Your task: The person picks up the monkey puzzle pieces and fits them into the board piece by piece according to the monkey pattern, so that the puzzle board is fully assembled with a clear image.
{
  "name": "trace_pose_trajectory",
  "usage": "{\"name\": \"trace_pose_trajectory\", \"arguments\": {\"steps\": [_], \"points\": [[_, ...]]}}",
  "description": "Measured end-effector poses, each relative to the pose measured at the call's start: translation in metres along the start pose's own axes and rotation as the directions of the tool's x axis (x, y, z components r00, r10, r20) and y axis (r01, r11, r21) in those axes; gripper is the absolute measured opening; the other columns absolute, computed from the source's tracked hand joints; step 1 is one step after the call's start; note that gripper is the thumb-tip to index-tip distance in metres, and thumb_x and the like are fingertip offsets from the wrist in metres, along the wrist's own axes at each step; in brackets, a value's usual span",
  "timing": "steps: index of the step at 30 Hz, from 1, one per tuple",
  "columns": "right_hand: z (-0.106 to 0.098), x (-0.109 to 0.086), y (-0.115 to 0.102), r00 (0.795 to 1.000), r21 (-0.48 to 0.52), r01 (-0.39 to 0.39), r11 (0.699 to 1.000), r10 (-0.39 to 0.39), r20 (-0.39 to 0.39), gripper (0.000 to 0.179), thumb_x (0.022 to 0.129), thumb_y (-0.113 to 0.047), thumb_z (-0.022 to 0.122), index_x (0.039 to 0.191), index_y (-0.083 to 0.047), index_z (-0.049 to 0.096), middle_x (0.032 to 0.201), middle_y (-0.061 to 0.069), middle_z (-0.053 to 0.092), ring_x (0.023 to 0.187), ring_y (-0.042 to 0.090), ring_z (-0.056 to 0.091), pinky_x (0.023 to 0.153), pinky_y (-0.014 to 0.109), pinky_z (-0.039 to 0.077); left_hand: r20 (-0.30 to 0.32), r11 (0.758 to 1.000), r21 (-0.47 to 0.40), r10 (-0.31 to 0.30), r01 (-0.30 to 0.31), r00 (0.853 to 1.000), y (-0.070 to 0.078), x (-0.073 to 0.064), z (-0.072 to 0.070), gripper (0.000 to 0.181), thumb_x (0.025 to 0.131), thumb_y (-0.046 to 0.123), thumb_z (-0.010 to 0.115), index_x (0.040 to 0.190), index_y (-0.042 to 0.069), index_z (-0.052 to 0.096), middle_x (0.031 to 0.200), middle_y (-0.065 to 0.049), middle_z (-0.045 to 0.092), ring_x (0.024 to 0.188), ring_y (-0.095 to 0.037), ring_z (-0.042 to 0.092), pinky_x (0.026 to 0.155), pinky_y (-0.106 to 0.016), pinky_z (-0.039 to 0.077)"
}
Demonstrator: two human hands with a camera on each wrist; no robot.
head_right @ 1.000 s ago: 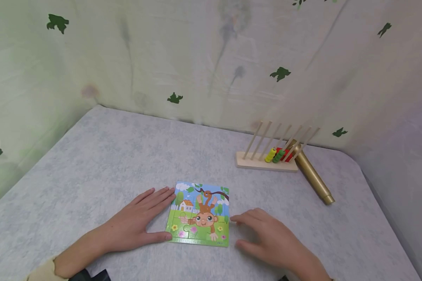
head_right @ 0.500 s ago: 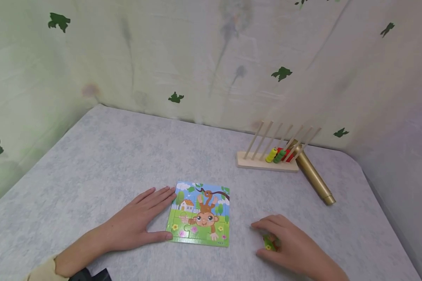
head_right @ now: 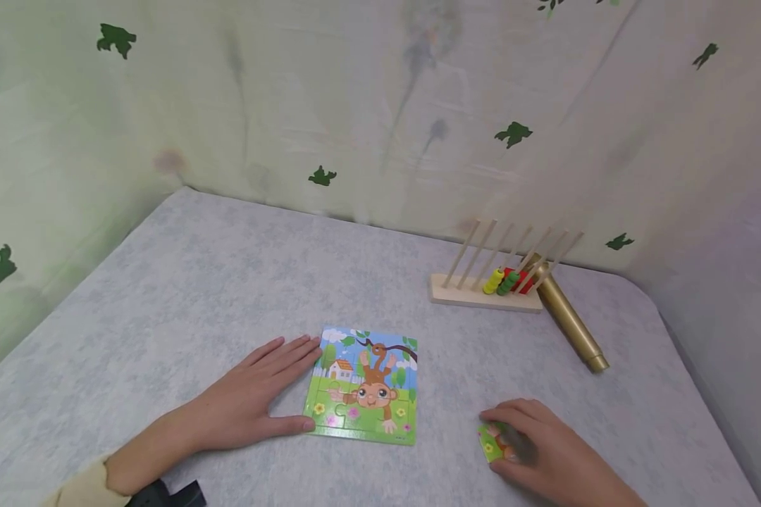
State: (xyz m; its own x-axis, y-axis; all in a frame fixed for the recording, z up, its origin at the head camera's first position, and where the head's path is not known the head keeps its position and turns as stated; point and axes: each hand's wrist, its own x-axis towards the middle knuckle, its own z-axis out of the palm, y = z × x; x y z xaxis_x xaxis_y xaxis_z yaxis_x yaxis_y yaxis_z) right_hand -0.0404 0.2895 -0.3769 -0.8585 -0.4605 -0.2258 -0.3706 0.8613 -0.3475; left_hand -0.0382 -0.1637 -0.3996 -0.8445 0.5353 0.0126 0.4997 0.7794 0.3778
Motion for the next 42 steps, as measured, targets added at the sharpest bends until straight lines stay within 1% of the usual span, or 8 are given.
{"name": "trace_pose_trajectory", "arguments": {"steps": [7, 16, 19, 27, 32, 34, 39, 42], "points": [[-0.002, -0.006, 0.008, 0.999, -0.003, -0.042, 0.999, 0.042, 0.031, 0.06, 0.081, -0.075, 0.069, 0.13, -0.04, 0.064, 0.127, -0.021, 0.058, 0.114, 0.006, 0.055, 0.088, 0.03, 0.058, 0.003, 1.0, 0.005, 0.012, -0.012, 1.0, 0.0, 0.002, 0.0, 0.098, 0.093, 0.08, 0.044, 0.164, 0.014, 0.029, 0.171, 0.001, 0.024, 0.159, -0.02, 0.019, 0.13, -0.047, 0.014], [-0.001, -0.01, 0.015, 0.999, -0.056, -0.014, 0.998, 0.012, -0.034, 0.058, 0.082, -0.072, 0.07, 0.13, -0.038, 0.065, 0.127, -0.02, 0.058, 0.113, 0.007, 0.056, 0.087, 0.032, 0.059, 0.011, 1.0, 0.013, 0.009, -0.009, 1.0, -0.001, 0.002, -0.002, 0.099, 0.093, 0.081, 0.043, 0.164, 0.013, 0.03, 0.171, 0.001, 0.025, 0.159, -0.021, 0.019, 0.13, -0.048, 0.015], [0.0, -0.01, 0.016, 0.998, -0.054, -0.024, 0.998, 0.021, -0.063, 0.052, 0.084, -0.066, 0.074, 0.127, -0.037, 0.067, 0.124, -0.021, 0.059, 0.111, 0.005, 0.056, 0.087, 0.031, 0.059, 0.008, 1.0, 0.01, 0.01, -0.01, 1.0, -0.001, 0.002, -0.002, 0.098, 0.093, 0.081, 0.043, 0.164, 0.013, 0.03, 0.171, 0.001, 0.025, 0.159, -0.02, 0.019, 0.13, -0.048, 0.015], [0.004, -0.011, 0.017, 0.971, -0.025, 0.064, 0.998, -0.068, -0.227, 0.04, 0.084, -0.035, 0.086, 0.121, -0.033, 0.071, 0.119, -0.02, 0.064, 0.105, -0.001, 0.058, 0.076, 0.022, 0.058, 0.001, 1.0, 0.0, 0.014, -0.014, 1.0, 0.0, 0.001, -0.001, 0.098, 0.093, 0.08, 0.045, 0.164, 0.014, 0.031, 0.171, 0.001, 0.026, 0.159, -0.021, 0.02, 0.13, -0.048, 0.015], [0.003, -0.009, 0.011, 0.987, -0.011, -0.016, 1.0, 0.014, -0.158, 0.043, 0.085, -0.056, 0.079, 0.123, -0.038, 0.069, 0.12, -0.023, 0.061, 0.108, 0.0, 0.057, 0.084, 0.025, 0.059, 0.004, 1.0, -0.002, 0.01, -0.01, 1.0, -0.001, 0.002, -0.001, 0.098, 0.093, 0.08, 0.044, 0.164, 0.014, 0.03, 0.171, 0.001, 0.025, 0.159, -0.02, 0.02, 0.13, -0.048, 0.015], [0.002, -0.008, 0.009, 0.991, -0.019, -0.023, 1.0, 0.02, -0.135, 0.047, 0.084, -0.064, 0.075, 0.123, -0.04, 0.068, 0.119, -0.025, 0.06, 0.108, -0.001, 0.056, 0.086, 0.026, 0.058, 0.005, 1.0, -0.003, 0.009, -0.009, 1.0, -0.001, 0.002, -0.001, 0.098, 0.093, 0.08, 0.044, 0.164, 0.014, 0.03, 0.171, 0.001, 0.025, 0.159, -0.02, 0.02, 0.13, -0.048, 0.015], [0.003, -0.004, 0.003, 0.987, -0.02, 0.067, 0.998, -0.069, -0.142, 0.045, 0.085, -0.059, 0.077, 0.124, -0.037, 0.069, 0.114, -0.027, 0.061, 0.101, -0.003, 0.054, 0.081, 0.025, 0.057, 0.004, 1.0, -0.003, 0.007, -0.007, 1.0, 0.0, 0.001, -0.001, 0.098, 0.093, 0.081, 0.044, 0.163, 0.014, 0.031, 0.171, 0.001, 0.026, 0.159, -0.021, 0.02, 0.13, -0.048, 0.015], [0.003, -0.002, 0.001, 0.991, -0.007, 0.076, 0.997, -0.077, -0.105, 0.043, 0.087, -0.054, 0.078, 0.125, -0.038, 0.068, 0.116, -0.027, 0.061, 0.104, -0.003, 0.054, 0.084, 0.025, 0.057, 0.001, 1.0, -0.004, 0.007, -0.007, 1.0, 0.0, 0.001, -0.001, 0.098, 0.093, 0.081, 0.044, 0.163, 0.014, 0.031, 0.171, 0.001, 0.026, 0.159, -0.021, 0.021, 0.13, -0.048, 0.015]]}}
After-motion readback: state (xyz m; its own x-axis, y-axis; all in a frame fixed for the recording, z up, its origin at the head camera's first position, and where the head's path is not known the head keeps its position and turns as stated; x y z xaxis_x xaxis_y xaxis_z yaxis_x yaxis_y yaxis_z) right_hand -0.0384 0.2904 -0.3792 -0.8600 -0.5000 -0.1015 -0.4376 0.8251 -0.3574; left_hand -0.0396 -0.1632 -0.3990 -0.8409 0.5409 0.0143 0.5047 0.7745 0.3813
